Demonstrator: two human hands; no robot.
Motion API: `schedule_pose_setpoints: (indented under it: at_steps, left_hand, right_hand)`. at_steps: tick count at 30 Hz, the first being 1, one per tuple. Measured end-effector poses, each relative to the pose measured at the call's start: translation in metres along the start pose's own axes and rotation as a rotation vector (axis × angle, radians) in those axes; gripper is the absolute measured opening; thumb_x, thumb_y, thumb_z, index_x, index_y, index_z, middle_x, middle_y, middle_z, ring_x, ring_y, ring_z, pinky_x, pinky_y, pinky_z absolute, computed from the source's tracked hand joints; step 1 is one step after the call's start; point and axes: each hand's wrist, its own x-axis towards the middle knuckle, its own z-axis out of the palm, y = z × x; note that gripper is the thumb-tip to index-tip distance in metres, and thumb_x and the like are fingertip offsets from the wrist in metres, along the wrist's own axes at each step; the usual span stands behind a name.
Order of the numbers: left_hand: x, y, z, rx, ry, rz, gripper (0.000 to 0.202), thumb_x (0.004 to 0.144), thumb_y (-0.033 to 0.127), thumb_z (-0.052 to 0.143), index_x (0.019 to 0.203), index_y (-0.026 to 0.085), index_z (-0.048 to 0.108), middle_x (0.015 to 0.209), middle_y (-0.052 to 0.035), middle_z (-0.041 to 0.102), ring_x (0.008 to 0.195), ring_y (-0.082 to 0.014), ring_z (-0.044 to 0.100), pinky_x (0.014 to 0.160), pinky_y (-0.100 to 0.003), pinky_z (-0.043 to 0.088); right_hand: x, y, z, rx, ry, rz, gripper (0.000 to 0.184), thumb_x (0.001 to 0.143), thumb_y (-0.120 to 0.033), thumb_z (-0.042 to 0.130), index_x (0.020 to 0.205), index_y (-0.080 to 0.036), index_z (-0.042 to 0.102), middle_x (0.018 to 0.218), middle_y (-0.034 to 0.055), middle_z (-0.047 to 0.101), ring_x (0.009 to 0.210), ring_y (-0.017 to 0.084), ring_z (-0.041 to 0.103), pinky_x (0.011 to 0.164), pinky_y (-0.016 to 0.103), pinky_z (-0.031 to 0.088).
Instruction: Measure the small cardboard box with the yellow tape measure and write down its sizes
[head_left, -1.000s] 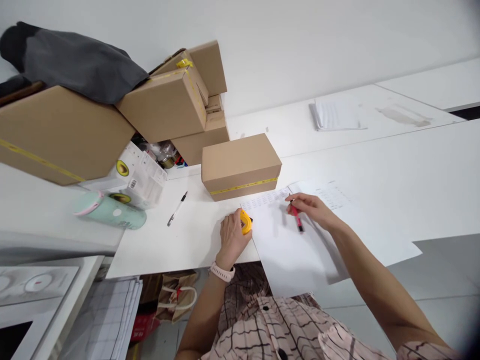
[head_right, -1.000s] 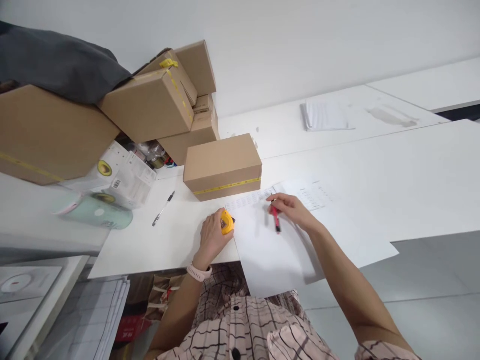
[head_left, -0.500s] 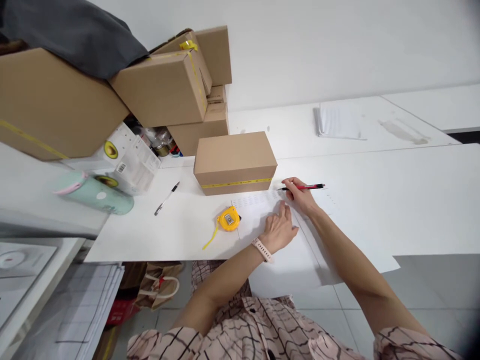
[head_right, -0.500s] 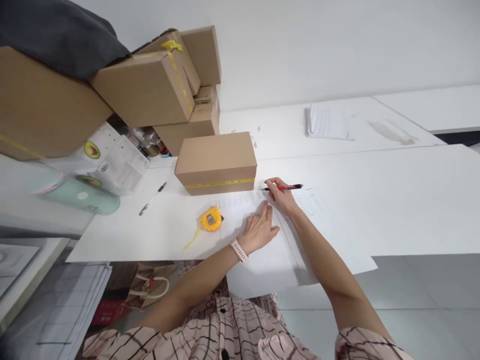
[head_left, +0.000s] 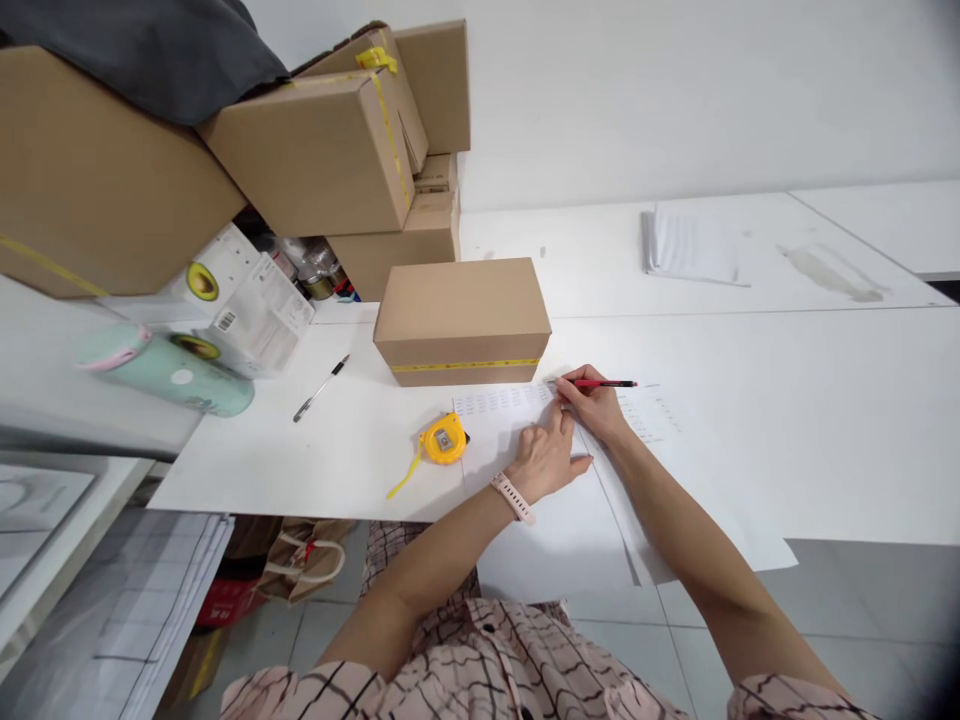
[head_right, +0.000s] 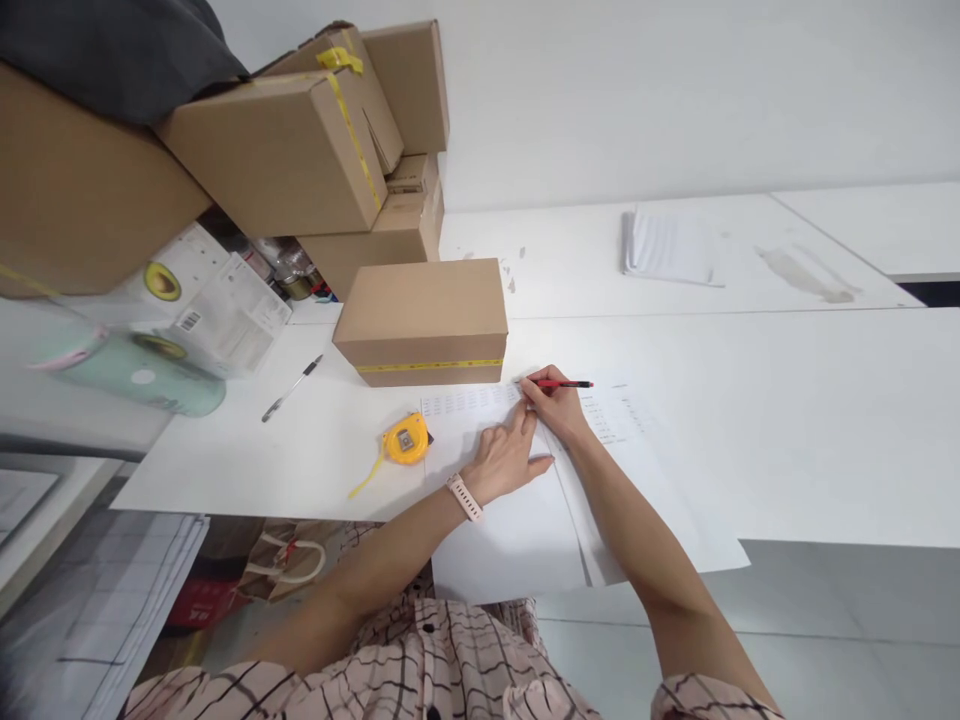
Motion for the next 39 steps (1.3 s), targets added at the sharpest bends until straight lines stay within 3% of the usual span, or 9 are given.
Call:
schedule_pose_setpoints:
  at_steps: [5, 16, 39]
  left_hand:
    - [0.004, 0.004, 0.005, 0.027, -0.008, 0.008, 0.065, 0.094, 0.046, 0.057, 0.144, 0.01, 0.038, 0.153, -0.0285, 0.034, 0.104, -0.0385, 0.066, 0.091, -0.05, 0.048]
    - [0.002, 0.005, 0.004, 0.224, 0.017, 0.017, 0.069, 0.097, 0.054, 0.046, 0.146, 0.007, 0.033, 0.149, -0.0267, 0.039, 0.094, -0.0278, 0.069, 0.085, -0.04, 0.053]
    - [-0.001, 0.005, 0.0, 0.233, 0.014, 0.03, 0.067, 0.098, 0.051, 0.047, 0.146, 0.005, 0.034, 0.149, -0.0265, 0.039, 0.095, -0.0283, 0.068, 0.084, -0.041, 0.054]
  right_hand:
    - [-0.001, 0.002, -0.001, -0.152, 0.065, -0.037, 0.028, 0.084, -0.038, 0.063, 0.069, -0.023, 0.046, 0.059, -0.0056, 0.042, 0.056, 0.012, 0.039, 0.055, 0.028, 0.033]
    - [0.001, 0.012, -0.001, -0.216, 0.036, -0.086, 0.024, 0.085, -0.036, 0.06, 0.07, -0.022, 0.046, 0.058, -0.0059, 0.041, 0.055, 0.011, 0.038, 0.052, 0.026, 0.031]
    - [0.002, 0.01, -0.002, -0.262, 0.072, -0.099, 0.019, 0.083, -0.031, 0.058, 0.07, -0.023, 0.047, 0.056, -0.006, 0.043, 0.054, 0.012, 0.039, 0.053, 0.027, 0.031]
